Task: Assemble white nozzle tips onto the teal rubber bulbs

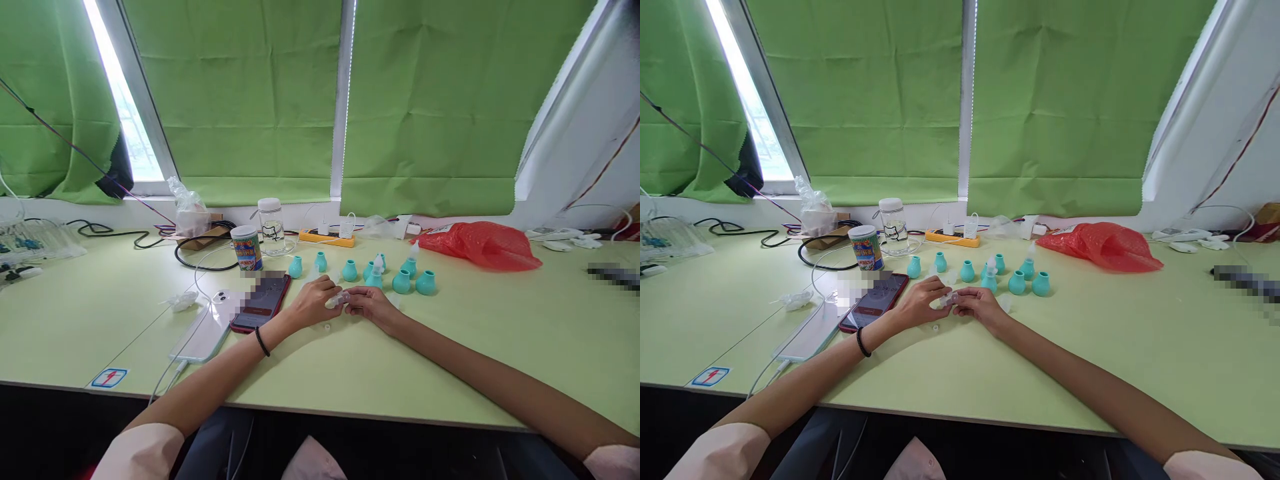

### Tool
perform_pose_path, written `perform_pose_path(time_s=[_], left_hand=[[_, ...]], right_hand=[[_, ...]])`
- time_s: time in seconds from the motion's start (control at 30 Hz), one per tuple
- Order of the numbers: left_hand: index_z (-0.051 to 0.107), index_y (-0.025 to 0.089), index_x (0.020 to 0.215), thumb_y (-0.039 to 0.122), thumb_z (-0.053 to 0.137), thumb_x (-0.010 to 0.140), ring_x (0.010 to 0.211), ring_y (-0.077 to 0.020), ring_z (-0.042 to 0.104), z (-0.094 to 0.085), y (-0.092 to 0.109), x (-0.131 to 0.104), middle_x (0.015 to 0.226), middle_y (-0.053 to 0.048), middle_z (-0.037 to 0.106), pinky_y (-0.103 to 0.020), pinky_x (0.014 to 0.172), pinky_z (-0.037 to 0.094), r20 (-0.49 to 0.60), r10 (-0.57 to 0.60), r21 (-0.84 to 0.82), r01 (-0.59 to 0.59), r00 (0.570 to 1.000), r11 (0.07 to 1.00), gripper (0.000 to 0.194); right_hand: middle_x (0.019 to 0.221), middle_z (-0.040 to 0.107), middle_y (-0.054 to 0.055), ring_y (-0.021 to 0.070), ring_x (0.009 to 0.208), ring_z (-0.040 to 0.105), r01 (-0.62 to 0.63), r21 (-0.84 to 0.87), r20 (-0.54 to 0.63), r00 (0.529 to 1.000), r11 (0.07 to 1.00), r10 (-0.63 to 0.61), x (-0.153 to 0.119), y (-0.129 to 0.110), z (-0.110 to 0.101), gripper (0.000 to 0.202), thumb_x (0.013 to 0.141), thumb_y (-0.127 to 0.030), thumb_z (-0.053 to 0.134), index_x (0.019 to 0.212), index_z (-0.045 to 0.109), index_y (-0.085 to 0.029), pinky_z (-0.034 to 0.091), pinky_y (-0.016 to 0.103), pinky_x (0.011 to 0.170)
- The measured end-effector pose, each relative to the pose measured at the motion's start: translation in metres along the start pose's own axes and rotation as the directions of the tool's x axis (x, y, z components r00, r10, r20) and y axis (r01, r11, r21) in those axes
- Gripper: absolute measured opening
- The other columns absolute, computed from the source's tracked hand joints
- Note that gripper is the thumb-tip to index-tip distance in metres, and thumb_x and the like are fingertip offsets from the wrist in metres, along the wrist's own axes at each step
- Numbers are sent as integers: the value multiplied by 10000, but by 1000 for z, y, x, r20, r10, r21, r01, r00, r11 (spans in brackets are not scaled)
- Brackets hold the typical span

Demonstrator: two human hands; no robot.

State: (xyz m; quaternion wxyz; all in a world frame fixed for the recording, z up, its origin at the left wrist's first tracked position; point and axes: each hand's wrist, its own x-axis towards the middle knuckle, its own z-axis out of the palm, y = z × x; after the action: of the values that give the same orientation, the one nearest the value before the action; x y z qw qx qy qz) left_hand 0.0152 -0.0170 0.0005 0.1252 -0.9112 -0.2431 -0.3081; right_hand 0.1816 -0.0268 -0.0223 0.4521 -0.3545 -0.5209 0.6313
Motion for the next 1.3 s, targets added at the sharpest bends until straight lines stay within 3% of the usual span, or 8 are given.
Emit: perform_pose_path(time_s=[0.2, 0.4, 0.5, 0.83, 1.03, 1.13, 1.2, 1.3], left_hand=[[599, 134, 798, 231, 452, 719, 652, -144, 501, -2, 3, 0, 652, -53, 578, -247, 565, 414, -5, 3, -10, -3, 1000, 1000, 193], [569, 132, 914, 263, 511, 691, 701, -149, 531, 2, 5, -2, 737, -66, 599, -256, 615, 432, -82, -193, -153, 179, 978, 972, 265], [562, 141, 884, 267, 529, 675, 671, -135, 534, 1, 6, -1, 735, -52, 593, -244, 601, 435, -69, -248, -206, 230, 966, 951, 247], [579, 127, 772, 258, 532, 662, 633, -119, 514, 2, 2, -1, 669, -41, 567, -220, 575, 420, -44, -187, -252, 170, 981, 953, 178], [590, 133, 829, 291, 534, 675, 640, -131, 533, 3, 5, -1, 692, -52, 602, -236, 586, 424, -70, -244, -262, 218, 967, 940, 228], [592, 138, 848, 307, 527, 691, 657, -136, 537, 2, 7, 0, 709, -54, 610, -240, 590, 425, -39, -248, -270, 229, 968, 935, 240], [598, 141, 820, 302, 532, 686, 641, -129, 532, 1, 9, 1, 695, -47, 607, -232, 579, 425, -22, -246, -293, 229, 969, 928, 220], [598, 129, 774, 253, 563, 642, 589, -113, 517, -3, 10, 2, 654, -36, 594, -219, 551, 426, -38, -288, -346, 258, 957, 902, 184]], right_hand=[[689, 626, 28, 88, 538, 544, -9, -10, -4, 1000, 1000, 9, -2, -3, 2, 233, 559, -281, 673, 728, 610, -133, 415, 228, 556], [646, 605, 1, 86, 554, 546, 14, 68, -18, 1000, 998, -13, 2, -1, -1, 211, 565, -262, 674, 732, 602, -155, 413, 227, 565], [667, 607, 7, 90, 569, 545, 17, 83, -15, 1000, 996, -15, 3, 1, -2, 209, 564, -266, 674, 728, 603, -157, 416, 236, 574], [646, 603, 15, 96, 575, 534, 47, 23, -9, 999, 999, -47, -1, 1, 0, 228, 554, -272, 675, 725, 601, -141, 420, 252, 593], [612, 591, 7, 100, 537, 529, 74, 11, -41, 996, 997, -73, 0, -1, 0, 252, 551, -319, 667, 716, 580, -150, 421, 260, 558], [555, 574, 3, 109, 480, 512, 127, -97, -90, 987, 987, -136, -3, -1, 3, 250, 557, -346, 657, 690, 563, -155, 413, 266, 509], [540, 567, 6, 116, 461, 497, 214, -263, -136, 957, 941, -256, -7, 0, 7, 246, 572, -361, 641, 696, 560, -165, 402, 265, 486], [631, 596, 27, 119, 479, 493, 341, -633, -116, 846, 695, -520, -14, -4, 11, 268, 621, -365, 595, 818, 563, -186, 379, 259, 496]])
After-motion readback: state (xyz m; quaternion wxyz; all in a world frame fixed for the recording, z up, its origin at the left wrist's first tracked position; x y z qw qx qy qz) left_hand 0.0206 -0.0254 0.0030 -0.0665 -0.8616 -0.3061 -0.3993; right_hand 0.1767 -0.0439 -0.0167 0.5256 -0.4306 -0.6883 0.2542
